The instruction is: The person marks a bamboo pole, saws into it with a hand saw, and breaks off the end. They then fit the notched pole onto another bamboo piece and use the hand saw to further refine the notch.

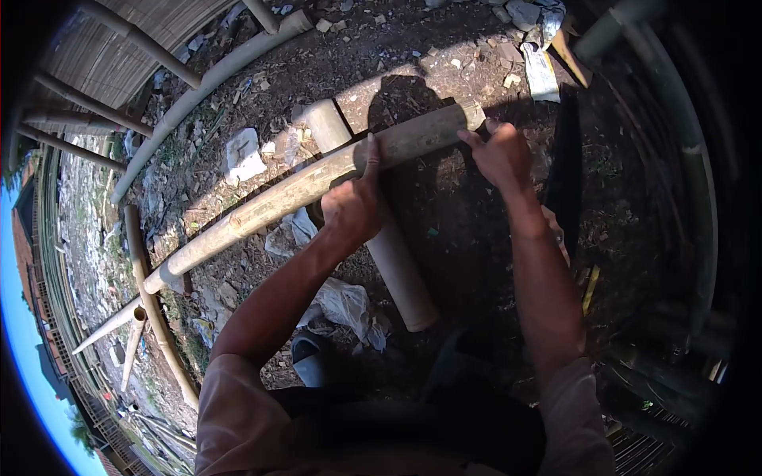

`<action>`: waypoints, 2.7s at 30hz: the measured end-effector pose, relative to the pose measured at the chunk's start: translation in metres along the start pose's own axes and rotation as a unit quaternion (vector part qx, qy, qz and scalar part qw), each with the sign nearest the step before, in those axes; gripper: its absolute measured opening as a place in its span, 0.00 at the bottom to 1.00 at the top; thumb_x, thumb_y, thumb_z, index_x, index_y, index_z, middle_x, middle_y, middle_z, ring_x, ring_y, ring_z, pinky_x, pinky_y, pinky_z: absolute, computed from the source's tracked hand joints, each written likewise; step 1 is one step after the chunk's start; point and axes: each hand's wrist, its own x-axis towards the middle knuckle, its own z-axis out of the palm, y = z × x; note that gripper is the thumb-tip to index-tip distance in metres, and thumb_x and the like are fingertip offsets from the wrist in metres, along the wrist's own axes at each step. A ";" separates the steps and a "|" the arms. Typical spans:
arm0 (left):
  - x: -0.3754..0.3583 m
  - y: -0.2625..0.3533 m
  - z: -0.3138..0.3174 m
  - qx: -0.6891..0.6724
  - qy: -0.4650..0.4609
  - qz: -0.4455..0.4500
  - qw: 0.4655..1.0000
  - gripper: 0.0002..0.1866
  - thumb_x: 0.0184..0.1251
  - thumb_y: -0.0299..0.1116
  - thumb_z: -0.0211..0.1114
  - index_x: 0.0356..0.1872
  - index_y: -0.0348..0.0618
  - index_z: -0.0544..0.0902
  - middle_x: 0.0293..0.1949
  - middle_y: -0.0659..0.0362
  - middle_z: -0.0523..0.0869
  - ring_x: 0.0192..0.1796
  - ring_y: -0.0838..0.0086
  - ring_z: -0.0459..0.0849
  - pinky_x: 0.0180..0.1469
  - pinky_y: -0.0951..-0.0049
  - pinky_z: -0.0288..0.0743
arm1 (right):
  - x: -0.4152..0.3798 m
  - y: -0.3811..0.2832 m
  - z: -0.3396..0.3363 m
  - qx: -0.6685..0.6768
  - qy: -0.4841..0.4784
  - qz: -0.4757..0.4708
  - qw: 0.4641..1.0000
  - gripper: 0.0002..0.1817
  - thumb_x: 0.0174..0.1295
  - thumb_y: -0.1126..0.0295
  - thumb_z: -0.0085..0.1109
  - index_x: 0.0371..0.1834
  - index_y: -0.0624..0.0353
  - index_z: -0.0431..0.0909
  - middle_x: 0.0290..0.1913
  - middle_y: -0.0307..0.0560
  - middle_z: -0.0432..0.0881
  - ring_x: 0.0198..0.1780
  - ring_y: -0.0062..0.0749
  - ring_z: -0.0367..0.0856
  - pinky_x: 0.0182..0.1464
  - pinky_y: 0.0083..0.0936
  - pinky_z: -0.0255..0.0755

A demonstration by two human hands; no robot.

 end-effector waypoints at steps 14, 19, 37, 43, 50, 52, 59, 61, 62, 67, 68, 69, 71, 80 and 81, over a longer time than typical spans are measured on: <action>0.085 0.133 -0.004 -0.042 -0.056 0.026 0.997 0.49 0.69 0.33 0.64 0.88 0.54 0.47 0.42 0.34 0.91 0.48 0.39 0.91 0.56 0.42 0.81 | -0.004 0.007 -0.020 0.054 -0.065 -0.040 0.996 0.16 0.66 0.65 0.69 0.54 0.57 0.86 0.45 0.64 0.90 0.53 0.60 0.89 0.53 0.53 0.81; 0.082 0.115 -0.023 -0.088 -0.012 0.061 0.994 0.47 0.68 0.41 0.69 0.86 0.56 0.55 0.42 0.37 0.91 0.47 0.41 0.91 0.55 0.43 0.81 | -0.007 0.005 -0.027 0.067 -0.055 -0.047 0.995 0.17 0.67 0.62 0.68 0.55 0.57 0.87 0.46 0.61 0.90 0.52 0.62 0.88 0.52 0.52 0.80; -0.049 0.021 0.059 -0.052 0.265 -0.001 0.963 0.44 0.61 0.52 0.78 0.74 0.43 0.70 0.66 0.44 0.72 0.70 0.46 0.66 0.76 0.42 0.48 | -0.067 0.110 0.044 0.524 -0.109 -0.049 0.843 0.11 0.69 0.74 0.73 0.49 0.69 0.85 0.45 0.38 0.80 0.43 0.17 0.80 0.47 0.19 0.77; -0.053 0.017 0.065 -0.009 0.227 -0.031 0.973 0.44 0.66 0.51 0.74 0.79 0.45 0.67 0.69 0.41 0.67 0.70 0.43 0.62 0.75 0.39 0.45 | -0.070 0.109 0.046 0.554 -0.113 -0.017 0.825 0.12 0.71 0.75 0.71 0.54 0.67 0.84 0.49 0.37 0.82 0.45 0.16 0.80 0.48 0.20 0.77; -0.058 0.016 0.066 -0.052 0.310 -0.017 0.949 0.42 0.67 0.60 0.67 0.76 0.47 0.72 0.67 0.47 0.71 0.71 0.47 0.66 0.75 0.40 0.52 | -0.050 0.119 0.023 0.344 -0.092 0.035 0.934 0.36 0.80 0.50 0.55 0.78 0.71 0.68 0.78 0.60 0.72 0.79 0.40 0.69 0.79 0.32 0.61; -0.060 0.019 0.070 -0.080 0.313 -0.025 0.946 0.43 0.63 0.54 0.71 0.77 0.48 0.71 0.69 0.46 0.71 0.72 0.47 0.66 0.75 0.39 0.53 | -0.038 0.153 0.043 0.341 -0.099 0.001 0.935 0.38 0.80 0.49 0.54 0.80 0.70 0.66 0.81 0.59 0.67 0.80 0.41 0.67 0.79 0.37 0.64; -0.073 0.028 0.099 -0.013 0.326 -0.054 0.944 0.44 0.59 0.52 0.72 0.78 0.52 0.71 0.70 0.45 0.71 0.75 0.47 0.67 0.76 0.36 0.52 | -0.068 0.130 0.024 0.554 -0.140 0.118 0.812 0.37 0.80 0.48 0.56 0.79 0.68 0.67 0.80 0.58 0.65 0.77 0.49 0.69 0.77 0.46 0.71; -0.076 0.031 0.103 -0.030 0.326 -0.062 0.943 0.43 0.58 0.52 0.72 0.78 0.56 0.71 0.70 0.44 0.72 0.75 0.48 0.68 0.76 0.34 0.51 | -0.068 0.138 0.024 0.559 -0.144 0.128 0.806 0.36 0.80 0.48 0.55 0.79 0.67 0.67 0.80 0.56 0.66 0.77 0.48 0.69 0.77 0.46 0.71; -0.077 0.032 0.106 -0.030 0.327 -0.061 0.943 0.43 0.58 0.52 0.72 0.78 0.56 0.71 0.70 0.44 0.72 0.75 0.48 0.68 0.76 0.34 0.51 | -0.070 0.142 0.026 0.560 -0.145 0.130 0.805 0.36 0.81 0.48 0.54 0.79 0.67 0.67 0.80 0.56 0.66 0.77 0.48 0.69 0.77 0.46 0.71; -0.061 0.034 0.097 0.001 0.368 -0.069 0.927 0.40 0.56 0.46 0.73 0.72 0.50 0.74 0.68 0.42 0.71 0.74 0.46 0.68 0.76 0.33 0.51 | -0.058 0.146 0.027 0.539 -0.160 0.103 0.820 0.34 0.82 0.49 0.52 0.79 0.65 0.66 0.79 0.52 0.66 0.77 0.47 0.69 0.78 0.46 0.70; -0.053 0.033 0.078 -0.030 0.330 -0.048 0.942 0.38 0.51 0.45 0.76 0.65 0.47 0.76 0.65 0.43 0.72 0.74 0.46 0.67 0.77 0.34 0.50 | -0.063 0.117 0.009 0.525 -0.183 0.093 0.826 0.33 0.82 0.52 0.54 0.78 0.68 0.67 0.77 0.54 0.69 0.77 0.43 0.70 0.76 0.43 0.71; -0.039 0.035 0.061 -0.038 0.268 -0.061 0.961 0.39 0.47 0.48 0.79 0.61 0.46 0.76 0.63 0.44 0.73 0.73 0.45 0.66 0.77 0.35 0.51 | -0.059 0.106 0.004 0.482 -0.169 0.097 0.854 0.33 0.81 0.53 0.56 0.78 0.67 0.68 0.76 0.53 0.72 0.77 0.38 0.70 0.75 0.38 0.71; -0.015 0.039 0.028 -0.014 0.166 -0.016 0.986 0.44 0.47 0.55 0.82 0.65 0.47 0.75 0.62 0.45 0.73 0.71 0.45 0.67 0.75 0.37 0.55 | -0.053 0.092 0.000 0.468 -0.153 0.072 0.868 0.26 0.80 0.54 0.58 0.68 0.66 0.80 0.60 0.46 0.86 0.60 0.27 0.81 0.64 0.27 0.74; 0.035 0.068 0.015 0.029 0.073 0.079 0.994 0.33 0.51 0.43 0.79 0.62 0.57 0.80 0.53 0.56 0.83 0.60 0.57 0.84 0.61 0.56 0.79 | -0.184 0.154 -0.025 0.057 0.096 -0.041 0.993 0.36 0.62 0.57 0.79 0.70 0.62 0.79 0.57 0.60 0.83 0.58 0.55 0.82 0.61 0.46 0.75; 0.034 0.069 0.015 0.027 0.073 0.085 0.993 0.33 0.51 0.43 0.79 0.62 0.57 0.80 0.53 0.56 0.83 0.60 0.57 0.84 0.61 0.56 0.79 | -0.218 0.187 -0.028 -0.010 0.119 -0.057 0.991 0.38 0.59 0.59 0.80 0.72 0.60 0.77 0.61 0.59 0.80 0.61 0.57 0.79 0.62 0.49 0.74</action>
